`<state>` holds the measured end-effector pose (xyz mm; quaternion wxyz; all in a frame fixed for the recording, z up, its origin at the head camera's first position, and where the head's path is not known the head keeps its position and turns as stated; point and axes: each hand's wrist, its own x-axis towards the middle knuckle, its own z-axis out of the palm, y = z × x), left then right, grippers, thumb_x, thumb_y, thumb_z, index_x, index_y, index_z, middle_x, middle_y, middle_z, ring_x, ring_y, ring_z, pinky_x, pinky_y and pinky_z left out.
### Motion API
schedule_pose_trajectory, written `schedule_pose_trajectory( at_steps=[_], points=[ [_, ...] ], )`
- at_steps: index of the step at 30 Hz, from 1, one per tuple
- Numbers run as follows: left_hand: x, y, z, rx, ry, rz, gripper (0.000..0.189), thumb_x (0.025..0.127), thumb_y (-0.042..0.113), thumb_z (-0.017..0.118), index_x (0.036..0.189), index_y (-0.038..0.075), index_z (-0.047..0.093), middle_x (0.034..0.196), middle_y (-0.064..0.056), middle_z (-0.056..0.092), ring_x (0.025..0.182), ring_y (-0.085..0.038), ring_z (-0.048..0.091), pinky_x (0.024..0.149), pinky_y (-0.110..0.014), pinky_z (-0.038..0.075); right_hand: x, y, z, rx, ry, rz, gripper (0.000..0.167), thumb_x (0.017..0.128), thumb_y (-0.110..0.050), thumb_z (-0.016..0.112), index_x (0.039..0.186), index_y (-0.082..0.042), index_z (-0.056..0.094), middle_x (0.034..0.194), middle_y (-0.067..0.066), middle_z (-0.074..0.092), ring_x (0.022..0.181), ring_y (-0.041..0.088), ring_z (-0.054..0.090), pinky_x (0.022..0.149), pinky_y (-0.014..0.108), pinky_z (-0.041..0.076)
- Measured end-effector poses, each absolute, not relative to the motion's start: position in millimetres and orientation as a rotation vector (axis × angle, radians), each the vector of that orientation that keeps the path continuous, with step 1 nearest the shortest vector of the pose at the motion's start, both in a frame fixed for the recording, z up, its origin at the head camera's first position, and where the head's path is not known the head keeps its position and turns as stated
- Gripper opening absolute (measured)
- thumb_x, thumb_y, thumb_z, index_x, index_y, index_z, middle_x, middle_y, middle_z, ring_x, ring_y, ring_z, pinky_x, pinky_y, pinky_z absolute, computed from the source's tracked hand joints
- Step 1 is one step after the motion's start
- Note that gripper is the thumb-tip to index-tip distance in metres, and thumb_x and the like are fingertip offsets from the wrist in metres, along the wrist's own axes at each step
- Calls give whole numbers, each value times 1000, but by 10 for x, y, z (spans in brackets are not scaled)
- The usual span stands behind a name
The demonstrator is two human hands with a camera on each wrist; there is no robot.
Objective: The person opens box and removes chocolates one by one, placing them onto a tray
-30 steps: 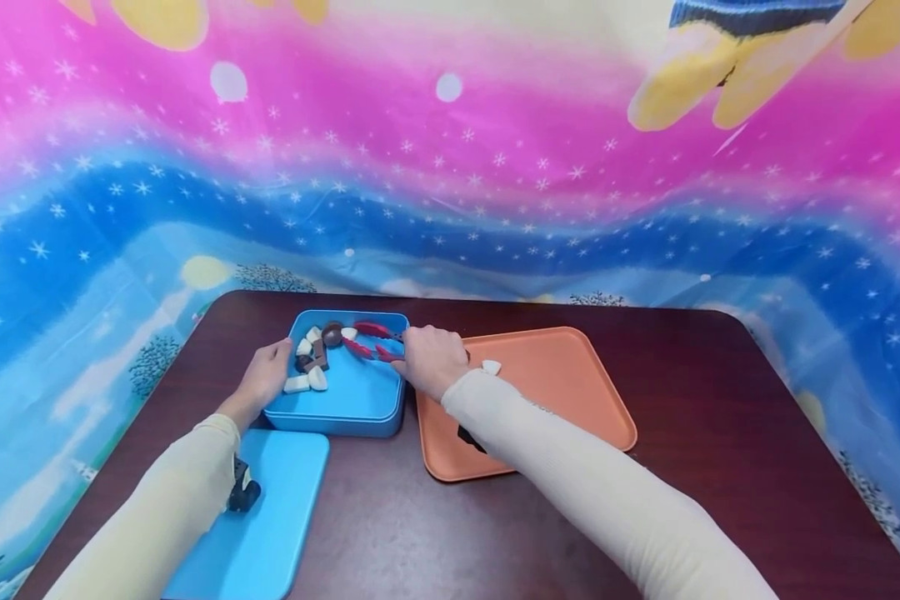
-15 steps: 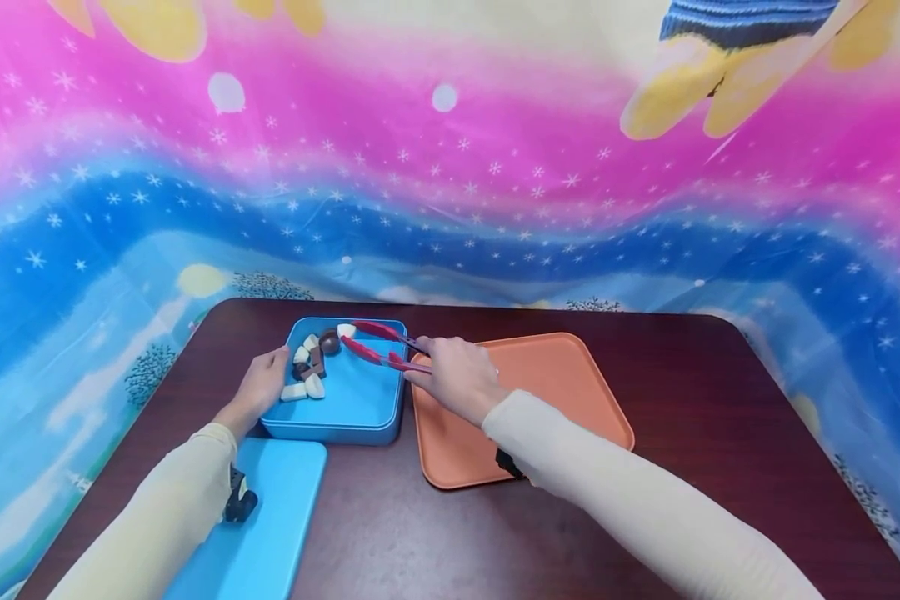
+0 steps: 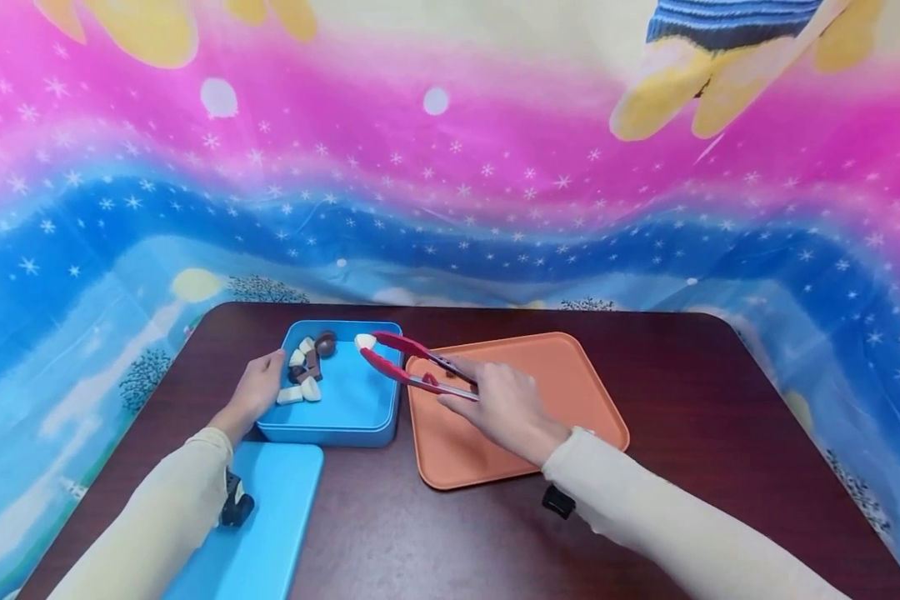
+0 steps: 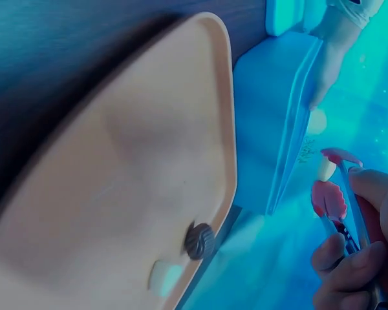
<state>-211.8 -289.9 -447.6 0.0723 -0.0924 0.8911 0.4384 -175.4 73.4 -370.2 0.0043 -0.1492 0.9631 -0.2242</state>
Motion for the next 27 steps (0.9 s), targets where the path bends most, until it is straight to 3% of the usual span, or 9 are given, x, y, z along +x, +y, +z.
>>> schedule_pose_trajectory(
  at_steps=[4,5,7,9,15,17,20,25,27],
  points=[
    [-2125,-2898,-4475,-280,2684,1304,68,111,44,12,160,-2,16,75,-11,41,108,-41,57,107,-53,40,-1664,942,-3703,-454,3049,-672,61,85,-54,77,139,-28,64,69,-7,63,62,14,49,51,29,36],
    [-2128,-2895,-4469,-276,2685,1304,68,111,44,12,160,-2,15,79,-14,49,115,-42,57,111,-55,39,-1644,998,-3703,-449,3053,-667,62,85,-54,77,139,-28,63,70,-7,63,62,14,49,51,29,35],
    [-2138,-2894,-4464,-274,2694,1304,67,111,44,12,160,-2,17,72,-13,48,93,-42,57,111,-55,39,-1609,1112,-3707,-454,3070,-669,62,84,-53,78,140,-28,63,76,-6,67,64,14,49,50,29,35],
    [-2142,-2895,-4459,-267,2704,1300,67,111,43,12,159,-3,16,78,-14,49,110,-45,56,112,-55,39,-1578,1228,-3713,-474,3088,-678,62,85,-51,78,140,-29,63,80,-4,69,63,13,48,49,28,34],
    [-2131,-2904,-4472,-281,2715,1275,68,111,43,12,158,-5,20,68,-4,39,92,-40,53,102,-51,41,-1484,1544,-3744,-465,3132,-660,59,84,-45,80,138,-27,65,83,-3,70,64,11,47,50,27,34],
    [-2126,-2907,-4466,-290,2713,1280,69,111,44,12,158,-5,23,68,-6,38,91,-45,51,100,-51,42,-1454,1641,-3747,-430,3144,-632,59,84,-46,81,138,-26,65,77,-6,67,64,11,47,51,28,34],
    [-2127,-2918,-4456,-277,2713,1287,70,110,45,12,158,-6,21,80,-16,50,117,-52,51,112,-57,40,-1424,1794,-3751,-380,3158,-592,59,84,-45,81,137,-25,66,67,-9,60,62,12,46,51,29,35],
    [-2145,-2918,-4467,-287,2703,1283,71,110,46,11,158,-5,21,76,-16,47,99,-45,56,112,-58,40,-1406,2058,-3780,-306,3158,-545,60,84,-45,80,137,-22,65,62,-7,55,64,14,49,52,30,35],
    [-2149,-2921,-4474,-297,2682,1283,71,110,47,11,159,-4,20,87,-23,56,106,-48,57,114,-59,38,-1400,2153,-3800,-277,3152,-525,60,85,-45,80,138,-21,65,62,-7,55,64,14,49,51,30,35]
  ],
)
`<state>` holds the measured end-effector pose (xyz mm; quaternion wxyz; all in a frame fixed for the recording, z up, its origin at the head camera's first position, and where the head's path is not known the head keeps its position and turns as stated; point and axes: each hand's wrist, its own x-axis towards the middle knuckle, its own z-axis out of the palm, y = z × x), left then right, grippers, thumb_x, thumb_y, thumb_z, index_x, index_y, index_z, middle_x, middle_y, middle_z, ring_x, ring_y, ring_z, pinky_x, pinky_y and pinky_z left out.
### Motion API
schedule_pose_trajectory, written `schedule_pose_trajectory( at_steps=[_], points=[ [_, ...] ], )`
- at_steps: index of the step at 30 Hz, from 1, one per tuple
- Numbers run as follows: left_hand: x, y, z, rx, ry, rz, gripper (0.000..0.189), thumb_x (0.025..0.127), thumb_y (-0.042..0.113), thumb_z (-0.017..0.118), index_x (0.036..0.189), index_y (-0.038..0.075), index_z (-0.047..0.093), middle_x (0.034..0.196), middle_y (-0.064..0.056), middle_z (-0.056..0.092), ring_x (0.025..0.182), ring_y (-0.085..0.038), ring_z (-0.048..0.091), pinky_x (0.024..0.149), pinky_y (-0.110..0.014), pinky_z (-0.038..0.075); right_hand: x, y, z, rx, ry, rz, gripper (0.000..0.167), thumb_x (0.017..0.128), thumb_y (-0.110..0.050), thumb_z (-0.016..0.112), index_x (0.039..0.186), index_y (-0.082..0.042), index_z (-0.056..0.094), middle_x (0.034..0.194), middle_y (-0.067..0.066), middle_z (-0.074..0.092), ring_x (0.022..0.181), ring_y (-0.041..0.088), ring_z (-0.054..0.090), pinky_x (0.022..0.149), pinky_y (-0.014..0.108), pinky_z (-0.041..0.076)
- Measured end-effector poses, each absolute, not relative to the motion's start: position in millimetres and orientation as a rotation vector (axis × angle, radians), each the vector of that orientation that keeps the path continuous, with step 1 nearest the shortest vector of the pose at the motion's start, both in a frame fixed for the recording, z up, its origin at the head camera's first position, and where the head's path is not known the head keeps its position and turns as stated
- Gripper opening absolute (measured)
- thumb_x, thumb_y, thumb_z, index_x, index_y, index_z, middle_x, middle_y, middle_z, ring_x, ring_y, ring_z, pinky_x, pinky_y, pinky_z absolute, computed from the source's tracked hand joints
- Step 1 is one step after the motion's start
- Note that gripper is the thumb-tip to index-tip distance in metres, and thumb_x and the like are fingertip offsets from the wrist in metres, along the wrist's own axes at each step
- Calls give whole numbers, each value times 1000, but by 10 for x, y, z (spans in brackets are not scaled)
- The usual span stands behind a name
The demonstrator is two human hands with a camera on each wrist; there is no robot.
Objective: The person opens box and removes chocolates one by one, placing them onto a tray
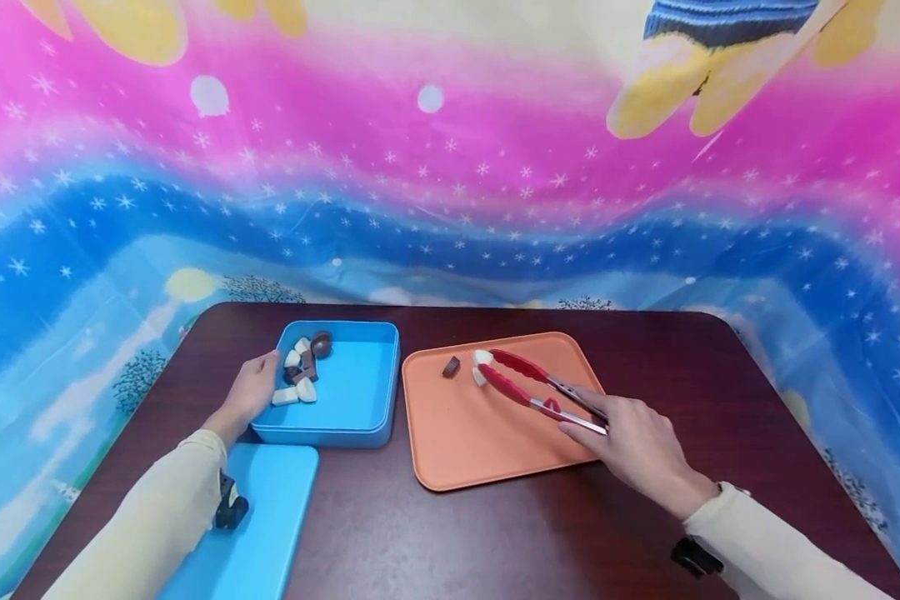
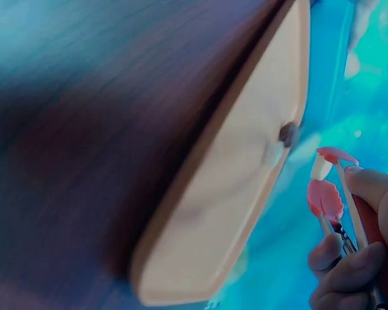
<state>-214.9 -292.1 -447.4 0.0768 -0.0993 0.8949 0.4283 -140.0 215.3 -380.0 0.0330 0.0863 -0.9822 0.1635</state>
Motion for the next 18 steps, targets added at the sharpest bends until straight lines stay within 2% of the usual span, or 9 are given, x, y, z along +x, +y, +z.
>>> schedule_pose_trajectory(
  at_steps=[2,4,5,7,9,11,14,16,18],
  points=[
    [-2144,-2929,-4469,-292,2667,1282,72,109,48,9,160,-4,15,129,-36,55,135,-52,45,120,-64,31,-1391,2228,-3823,240,-3040,494,61,85,-45,79,139,-20,64,60,-6,53,61,15,47,50,30,34],
    [-2145,-2931,-4473,-293,2673,1287,72,110,48,9,159,-4,17,131,-38,52,135,-52,44,117,-64,36,-1385,2295,-3843,222,-3049,481,62,85,-45,79,139,-19,64,58,-5,51,59,15,45,48,30,33],
    [-2145,-2931,-4473,-294,2679,1291,72,110,47,10,158,-5,23,125,-37,57,125,-52,52,112,-61,41,-1382,2325,-3853,215,-3055,473,63,85,-46,79,139,-19,63,57,-5,50,58,15,44,48,30,33],
    [-2144,-2923,-4473,-289,2701,1287,71,110,45,11,156,-6,27,85,-21,56,103,-48,57,103,-57,47,-1375,2377,-3871,206,-3066,466,64,85,-46,79,140,-18,63,57,-4,49,58,15,43,48,30,32],
    [-2145,-2915,-4474,-285,2712,1289,70,110,45,12,156,-6,28,71,-8,42,103,-48,57,104,-56,46,-1371,2422,-3886,195,-3076,454,65,85,-46,79,141,-17,62,58,-4,49,58,15,43,48,30,32],
    [-2141,-2912,-4466,-284,2696,1297,71,110,46,11,157,-6,24,76,-11,44,122,-51,51,112,-60,40,-1376,2454,-3901,187,-3084,455,66,85,-45,78,141,-15,61,59,-3,50,58,16,42,48,30,32],
    [-2136,-2913,-4456,-293,2661,1307,72,110,48,10,160,-3,13,122,-33,54,149,-52,26,122,-66,25,-1403,2481,-3928,174,-3095,477,67,87,-45,77,143,-12,59,59,-3,51,56,16,41,46,30,32],
    [-2139,-2911,-4452,-302,2641,1312,72,109,49,9,160,-2,11,153,-37,35,150,-52,24,122,-67,24,-1426,2490,-3951,161,-3104,490,68,87,-45,77,144,-12,58,58,-3,51,54,17,41,46,30,33],
    [-2142,-2908,-4453,-296,2629,1313,71,109,49,9,160,-1,8,166,-30,12,153,-51,15,121,-68,21,-1449,2494,-3973,146,-3113,489,68,87,-45,77,144,-12,58,57,-2,51,54,17,41,45,30,33]
  ],
)
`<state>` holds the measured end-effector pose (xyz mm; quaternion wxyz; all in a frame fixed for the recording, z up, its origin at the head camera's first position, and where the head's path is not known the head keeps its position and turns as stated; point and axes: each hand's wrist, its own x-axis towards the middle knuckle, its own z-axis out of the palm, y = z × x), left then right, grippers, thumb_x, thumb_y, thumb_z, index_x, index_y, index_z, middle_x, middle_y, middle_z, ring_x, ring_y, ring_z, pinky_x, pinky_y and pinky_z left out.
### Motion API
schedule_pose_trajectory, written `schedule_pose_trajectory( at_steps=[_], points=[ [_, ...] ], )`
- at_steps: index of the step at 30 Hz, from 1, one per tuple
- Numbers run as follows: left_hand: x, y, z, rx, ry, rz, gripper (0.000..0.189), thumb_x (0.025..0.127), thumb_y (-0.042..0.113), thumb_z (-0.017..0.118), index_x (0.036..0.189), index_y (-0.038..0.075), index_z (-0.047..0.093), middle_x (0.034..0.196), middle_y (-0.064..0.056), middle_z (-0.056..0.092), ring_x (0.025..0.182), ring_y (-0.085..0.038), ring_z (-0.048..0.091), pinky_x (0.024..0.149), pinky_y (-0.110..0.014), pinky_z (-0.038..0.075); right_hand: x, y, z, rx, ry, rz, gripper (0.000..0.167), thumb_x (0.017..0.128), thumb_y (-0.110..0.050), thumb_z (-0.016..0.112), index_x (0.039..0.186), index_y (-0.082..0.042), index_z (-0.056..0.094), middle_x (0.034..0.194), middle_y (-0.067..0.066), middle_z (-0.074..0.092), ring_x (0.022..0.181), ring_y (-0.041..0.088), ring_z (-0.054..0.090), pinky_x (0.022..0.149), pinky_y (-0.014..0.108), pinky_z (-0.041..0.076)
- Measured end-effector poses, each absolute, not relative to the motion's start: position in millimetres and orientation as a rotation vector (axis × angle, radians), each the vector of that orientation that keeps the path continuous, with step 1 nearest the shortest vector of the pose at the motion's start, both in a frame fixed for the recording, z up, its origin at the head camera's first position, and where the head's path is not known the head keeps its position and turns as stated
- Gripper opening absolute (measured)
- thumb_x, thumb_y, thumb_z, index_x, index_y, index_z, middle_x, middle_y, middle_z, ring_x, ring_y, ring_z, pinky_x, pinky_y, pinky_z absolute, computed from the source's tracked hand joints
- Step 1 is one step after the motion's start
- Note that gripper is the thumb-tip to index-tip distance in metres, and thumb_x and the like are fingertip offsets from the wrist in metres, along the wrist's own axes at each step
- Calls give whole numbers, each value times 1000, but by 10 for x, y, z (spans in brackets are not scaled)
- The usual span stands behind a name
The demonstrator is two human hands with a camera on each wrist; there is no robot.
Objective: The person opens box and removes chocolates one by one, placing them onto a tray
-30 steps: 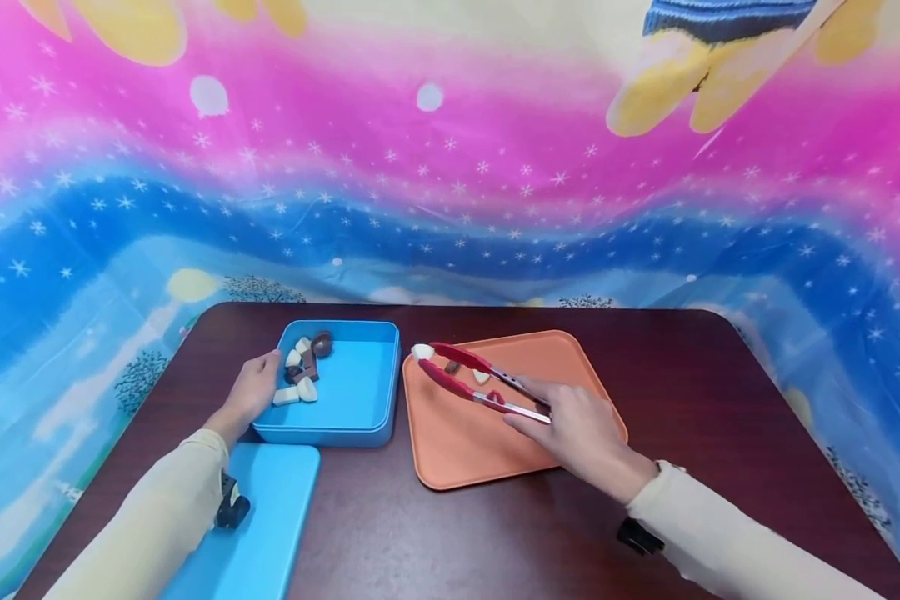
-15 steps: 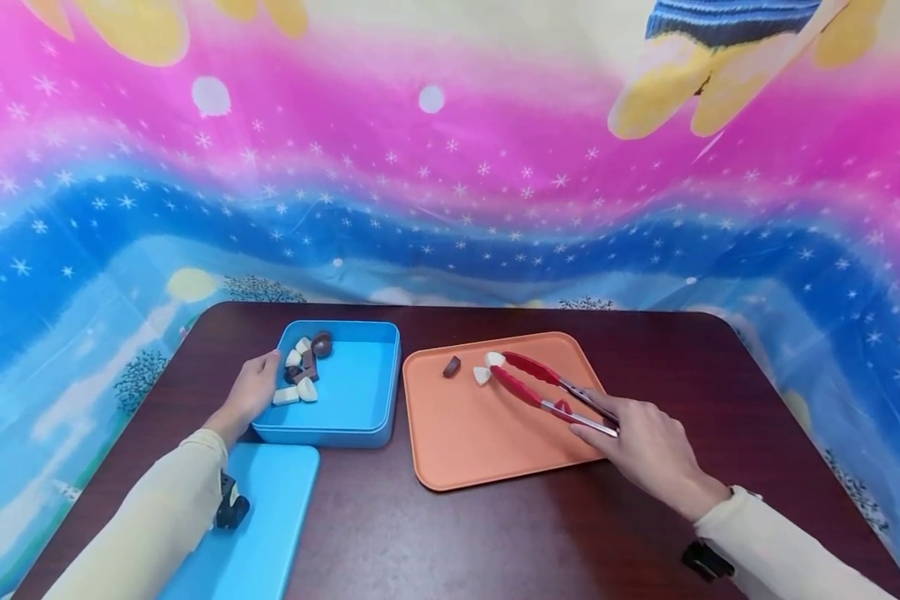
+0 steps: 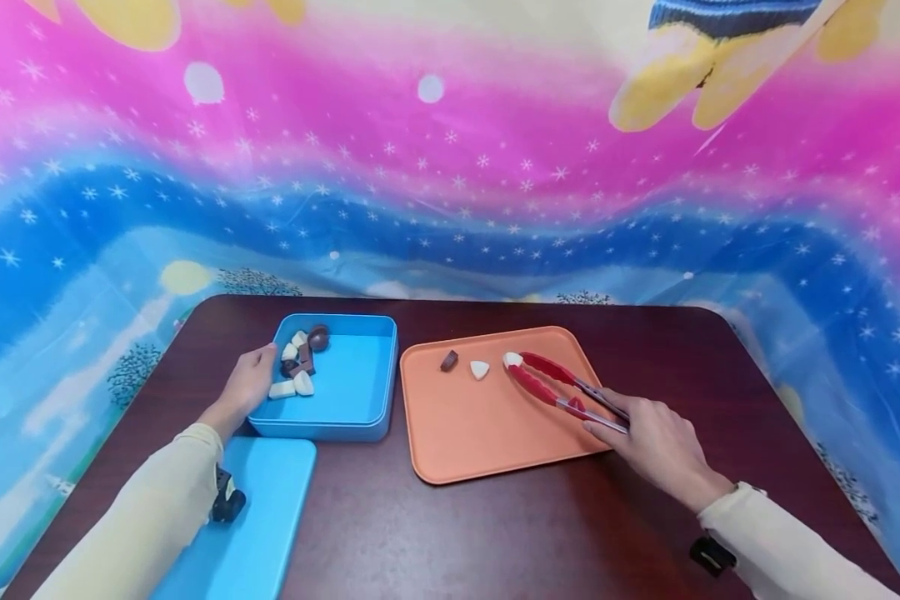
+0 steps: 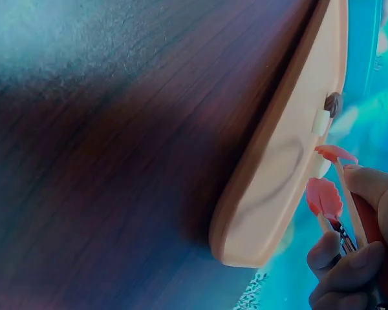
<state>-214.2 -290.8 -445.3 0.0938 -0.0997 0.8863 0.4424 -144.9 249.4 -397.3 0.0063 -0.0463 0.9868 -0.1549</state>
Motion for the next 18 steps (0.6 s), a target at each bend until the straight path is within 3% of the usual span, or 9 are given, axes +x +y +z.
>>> schedule_pose_trajectory(
  at_steps=[3,7,10,14,18],
  points=[
    [-2136,-2928,-4443,-287,2634,1313,71,110,48,9,161,-1,7,167,-29,11,154,-50,13,122,-67,20,-1502,2469,-4006,-141,3082,-467,68,87,-46,77,144,-12,58,58,-2,51,54,17,42,45,30,33],
    [-2134,-2919,-4448,-287,2647,1316,70,110,47,10,160,-1,10,154,-35,33,154,-49,16,122,-67,21,-1563,2458,-4016,-154,3085,-450,68,86,-47,77,143,-13,60,60,-1,52,55,17,43,46,30,33],
    [-2134,-2910,-4446,-286,2645,1319,70,110,47,10,161,0,9,154,-35,33,154,-49,17,122,-67,21,-1604,2453,-4005,-169,3096,-445,67,87,-47,77,142,-13,60,59,-1,52,55,17,43,46,31,33],
    [-2139,-2909,-4441,-277,2639,1318,69,110,47,9,161,0,8,167,-27,11,154,-50,13,122,-67,20,-1647,2443,-3988,-181,3104,-440,68,87,-47,77,142,-13,60,58,-1,52,54,17,42,45,31,33],
    [-2150,-2916,-4442,-276,2646,1313,69,110,46,9,161,-1,8,167,-27,10,154,-49,12,123,-66,19,-1672,2426,-3993,-179,3088,-437,69,87,-49,76,142,-12,59,57,-2,52,53,17,41,44,30,33]
  ],
)
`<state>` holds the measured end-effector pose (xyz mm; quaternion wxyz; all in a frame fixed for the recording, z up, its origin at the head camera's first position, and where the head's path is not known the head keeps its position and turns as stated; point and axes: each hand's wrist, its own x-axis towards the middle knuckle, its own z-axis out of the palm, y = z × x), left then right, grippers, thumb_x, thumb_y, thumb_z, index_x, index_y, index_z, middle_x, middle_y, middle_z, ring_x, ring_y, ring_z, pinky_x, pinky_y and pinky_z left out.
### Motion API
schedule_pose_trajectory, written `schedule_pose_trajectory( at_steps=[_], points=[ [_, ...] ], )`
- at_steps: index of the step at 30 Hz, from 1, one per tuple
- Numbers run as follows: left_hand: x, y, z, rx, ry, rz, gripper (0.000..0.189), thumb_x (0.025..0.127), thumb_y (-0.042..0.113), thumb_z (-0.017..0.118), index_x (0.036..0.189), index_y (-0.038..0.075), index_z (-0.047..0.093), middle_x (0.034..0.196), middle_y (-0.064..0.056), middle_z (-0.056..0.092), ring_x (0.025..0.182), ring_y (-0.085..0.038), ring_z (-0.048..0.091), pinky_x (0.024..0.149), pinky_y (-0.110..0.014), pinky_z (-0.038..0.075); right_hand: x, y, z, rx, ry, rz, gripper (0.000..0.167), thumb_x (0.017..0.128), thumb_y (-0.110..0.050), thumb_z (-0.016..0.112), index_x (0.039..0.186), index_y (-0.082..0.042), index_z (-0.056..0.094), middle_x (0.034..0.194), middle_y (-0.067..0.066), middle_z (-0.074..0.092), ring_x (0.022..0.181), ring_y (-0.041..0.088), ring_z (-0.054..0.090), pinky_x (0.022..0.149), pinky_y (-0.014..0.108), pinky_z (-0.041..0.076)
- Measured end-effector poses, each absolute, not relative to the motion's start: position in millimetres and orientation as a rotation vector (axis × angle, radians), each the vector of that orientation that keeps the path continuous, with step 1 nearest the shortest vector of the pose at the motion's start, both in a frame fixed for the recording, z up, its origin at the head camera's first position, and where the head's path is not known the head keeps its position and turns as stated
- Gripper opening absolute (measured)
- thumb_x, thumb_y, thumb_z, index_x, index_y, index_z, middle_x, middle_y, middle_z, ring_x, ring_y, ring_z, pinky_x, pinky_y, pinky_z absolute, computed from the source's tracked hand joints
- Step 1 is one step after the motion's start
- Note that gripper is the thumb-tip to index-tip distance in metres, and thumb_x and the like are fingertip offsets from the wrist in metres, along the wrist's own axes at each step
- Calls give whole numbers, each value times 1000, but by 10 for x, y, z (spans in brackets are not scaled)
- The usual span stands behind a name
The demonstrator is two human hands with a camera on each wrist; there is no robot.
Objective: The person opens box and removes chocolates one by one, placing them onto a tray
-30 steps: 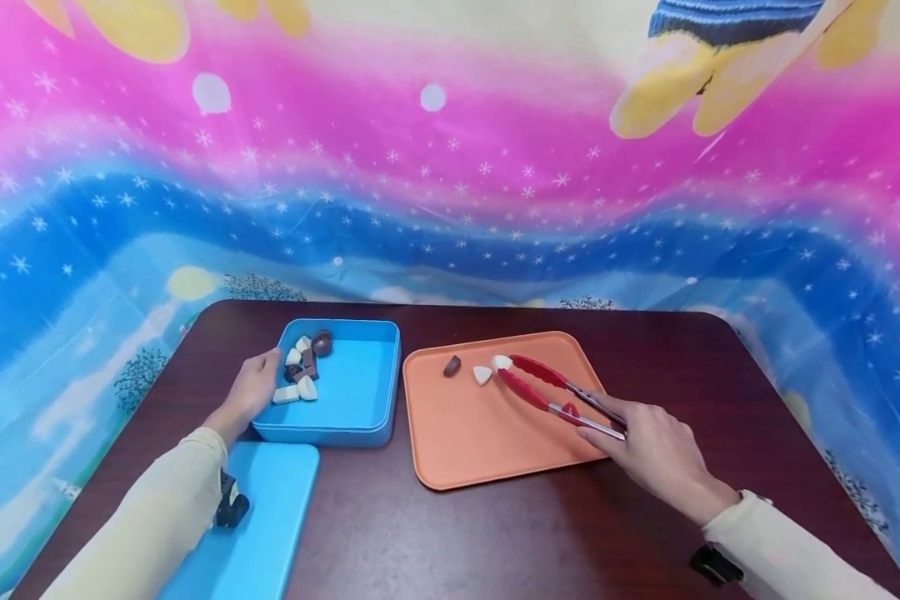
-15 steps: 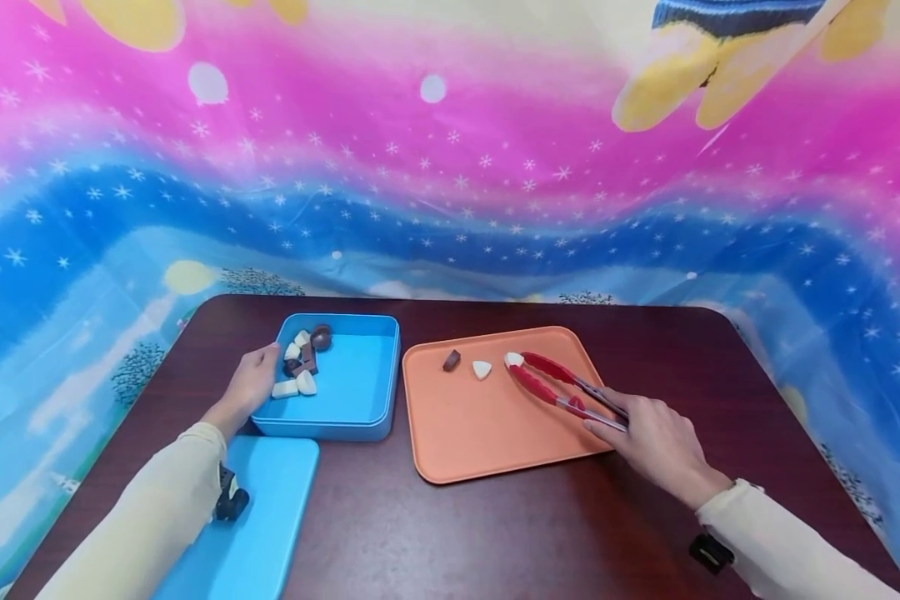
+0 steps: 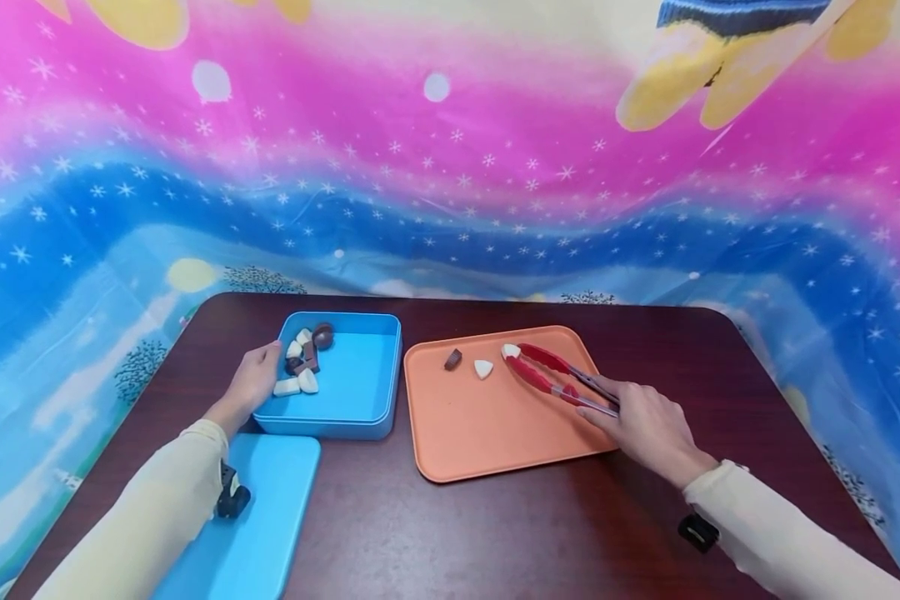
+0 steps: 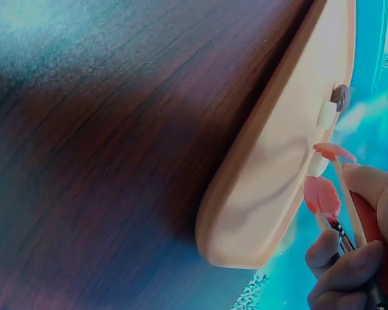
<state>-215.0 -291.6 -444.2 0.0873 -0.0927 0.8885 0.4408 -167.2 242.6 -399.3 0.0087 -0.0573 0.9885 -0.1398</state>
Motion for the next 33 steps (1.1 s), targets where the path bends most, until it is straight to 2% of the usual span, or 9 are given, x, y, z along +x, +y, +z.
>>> schedule_pose_trajectory(
  at_steps=[8,12,15,17,21,25,28,32,33],
  points=[
    [-2170,-2924,-4442,-283,2646,1315,70,110,48,8,160,0,8,167,-26,10,154,-49,12,122,-66,19,-1686,2418,-3960,-157,3092,-486,76,87,-53,74,146,-9,54,58,-1,53,57,18,45,48,31,34],
    [-2169,-2921,-4449,-299,2642,1310,70,110,48,9,161,0,9,167,-27,12,154,-48,13,123,-66,19,-1685,2362,-3908,-173,3115,-501,92,84,-68,70,149,-7,50,87,11,71,75,24,59,54,35,46],
    [-2171,-2912,-4461,-316,2630,1310,70,110,48,9,161,-1,9,167,-28,14,154,-48,13,123,-65,20,-1681,2278,-3878,-174,3127,-521,106,78,-81,64,151,-6,46,104,17,72,84,26,63,59,39,51],
    [-2168,-2905,-4462,-325,2622,1311,71,109,48,9,161,-1,9,167,-28,15,154,-49,14,123,-66,20,-1679,2213,-3870,-168,3135,-541,113,74,-85,62,152,-6,44,90,13,70,80,25,61,57,38,50],
    [-2170,-2891,-4466,-317,2627,1315,71,110,48,9,161,-1,9,166,-29,17,154,-49,15,123,-66,20,-1681,2061,-3866,-170,3139,-606,109,72,-86,64,151,-13,48,63,0,49,63,17,49,50,30,37],
    [-2159,-2884,-4470,-312,2634,1311,72,110,49,9,160,-2,9,166,-29,14,154,-49,15,122,-67,21,-1680,1910,-3870,-193,3133,-681,92,73,-78,71,139,-17,55,63,-1,49,57,15,46,49,30,36],
    [-2143,-2880,-4477,-312,2645,1312,71,110,48,9,160,-2,11,150,-37,37,151,-50,24,122,-65,25,-1673,1804,-3889,-197,3111,-736,81,74,-70,77,130,-15,57,64,0,51,55,15,46,48,30,37],
    [-2124,-2887,-4475,-305,2648,1312,71,110,48,9,160,-2,10,151,-36,36,151,-50,23,123,-65,25,-1665,1672,-3922,-214,3082,-791,75,75,-66,80,125,-15,55,67,-1,52,53,14,45,46,30,36],
    [-2120,-2890,-4475,-304,2645,1315,71,110,48,9,160,-1,9,159,-34,29,151,-50,22,123,-65,24,-1665,1639,-3929,-219,3076,-802,76,75,-65,80,126,-15,54,67,-1,52,52,14,45,45,29,36]
  ],
)
